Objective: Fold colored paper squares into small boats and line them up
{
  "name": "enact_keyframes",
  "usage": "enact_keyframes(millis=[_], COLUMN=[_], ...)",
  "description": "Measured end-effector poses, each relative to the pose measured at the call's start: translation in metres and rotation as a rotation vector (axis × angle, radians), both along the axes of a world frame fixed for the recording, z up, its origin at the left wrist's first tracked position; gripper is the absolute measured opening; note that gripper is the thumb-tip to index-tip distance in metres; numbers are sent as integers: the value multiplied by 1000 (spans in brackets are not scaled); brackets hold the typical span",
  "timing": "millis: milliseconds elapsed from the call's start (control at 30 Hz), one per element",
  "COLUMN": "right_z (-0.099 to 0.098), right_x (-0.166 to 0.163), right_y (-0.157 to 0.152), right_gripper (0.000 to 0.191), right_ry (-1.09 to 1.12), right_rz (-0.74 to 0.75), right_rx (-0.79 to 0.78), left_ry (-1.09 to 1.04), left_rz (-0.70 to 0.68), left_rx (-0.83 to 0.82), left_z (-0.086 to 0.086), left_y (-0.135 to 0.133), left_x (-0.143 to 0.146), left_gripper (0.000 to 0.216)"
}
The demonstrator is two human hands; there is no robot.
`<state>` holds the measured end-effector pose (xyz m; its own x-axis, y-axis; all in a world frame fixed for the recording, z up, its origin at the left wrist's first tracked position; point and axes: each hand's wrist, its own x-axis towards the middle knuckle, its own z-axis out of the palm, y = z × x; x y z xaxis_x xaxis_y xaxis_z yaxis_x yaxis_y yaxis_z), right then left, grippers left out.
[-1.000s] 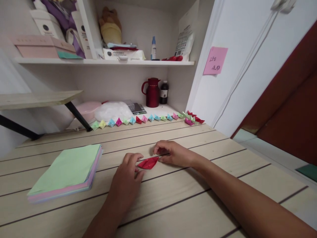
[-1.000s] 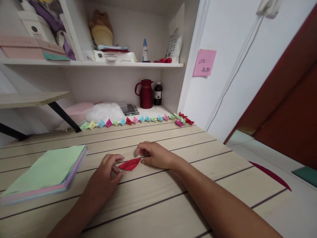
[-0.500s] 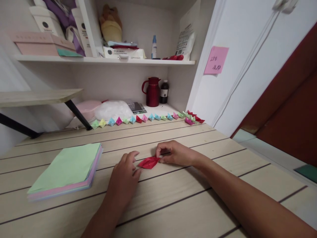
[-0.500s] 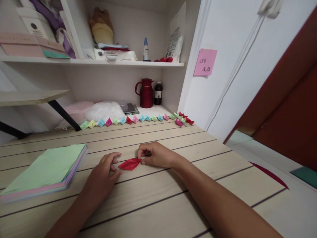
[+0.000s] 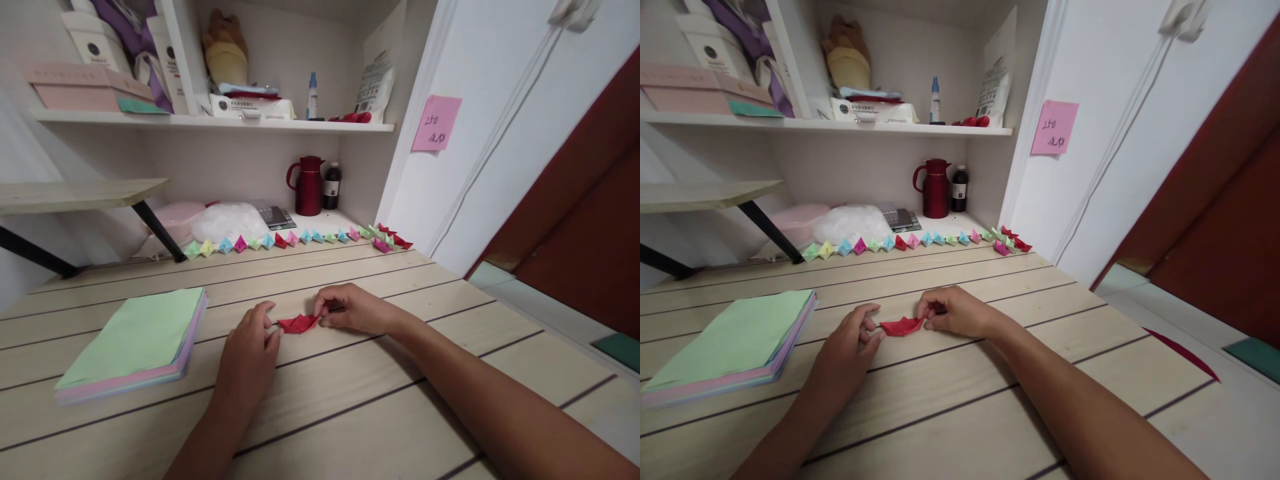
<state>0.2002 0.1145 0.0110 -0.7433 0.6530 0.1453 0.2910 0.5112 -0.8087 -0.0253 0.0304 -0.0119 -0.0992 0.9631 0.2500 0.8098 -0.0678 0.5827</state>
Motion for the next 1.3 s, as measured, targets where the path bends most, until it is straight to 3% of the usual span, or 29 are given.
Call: enact_keyframes(millis=[467,867,1133,1300], right_z=[-3,-1,2,0], right_x=[-1,2,1,1], right_y=[3,1,0,1], right_gripper=[11,22,15,23], right_ry=[-24,33,5,17], right_rz=[-59,40,59,54], right_rx=[48,-111,-50,-66], left_ry=[-20,-9,0,5], left_rz=[-24,-39,-46,-60], left_rx=[7,12,28,7], left_z=[-2,0,0,0], left_y=[1,-1,-1,-1], left_x=[-2,-1,-2,-2], left_gripper=[38,35,34,31])
